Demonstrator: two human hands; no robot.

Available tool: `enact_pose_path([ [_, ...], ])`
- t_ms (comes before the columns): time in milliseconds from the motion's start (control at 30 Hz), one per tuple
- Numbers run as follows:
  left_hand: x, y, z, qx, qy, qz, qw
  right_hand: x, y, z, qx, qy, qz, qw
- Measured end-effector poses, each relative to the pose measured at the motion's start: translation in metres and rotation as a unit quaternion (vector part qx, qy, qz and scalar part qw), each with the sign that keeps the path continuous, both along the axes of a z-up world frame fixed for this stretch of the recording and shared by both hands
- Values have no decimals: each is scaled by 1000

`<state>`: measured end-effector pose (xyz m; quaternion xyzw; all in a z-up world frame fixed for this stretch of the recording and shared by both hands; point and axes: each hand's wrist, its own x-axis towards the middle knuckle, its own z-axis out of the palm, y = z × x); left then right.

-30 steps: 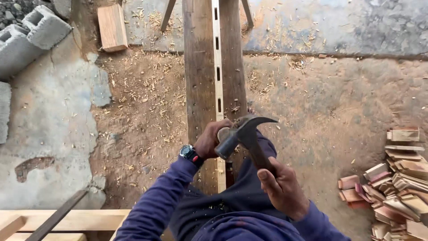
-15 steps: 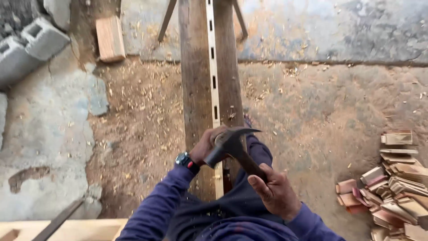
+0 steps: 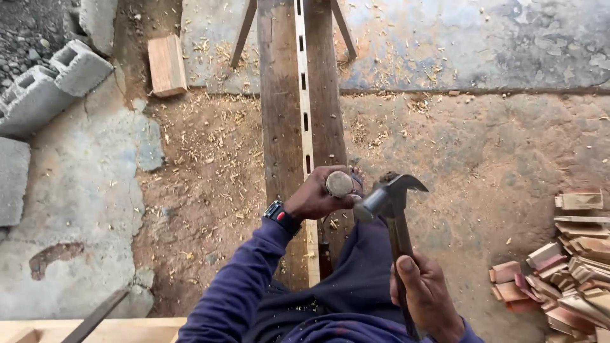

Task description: The person sits on the ground and uses a chisel and hammer to carve a groove into a long wooden plank. They repeatedly strike the chisel to remove wood and occasionally use the hammer to clear debris from the cut.

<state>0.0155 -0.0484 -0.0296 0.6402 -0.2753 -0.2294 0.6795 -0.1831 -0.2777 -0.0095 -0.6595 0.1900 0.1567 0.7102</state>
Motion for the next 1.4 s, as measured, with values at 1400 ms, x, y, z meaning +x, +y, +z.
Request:
enact_pose_path([
  [1400,-14,29,-9,118,-49,-7,992,36,23,-8,-137,74,96,983],
])
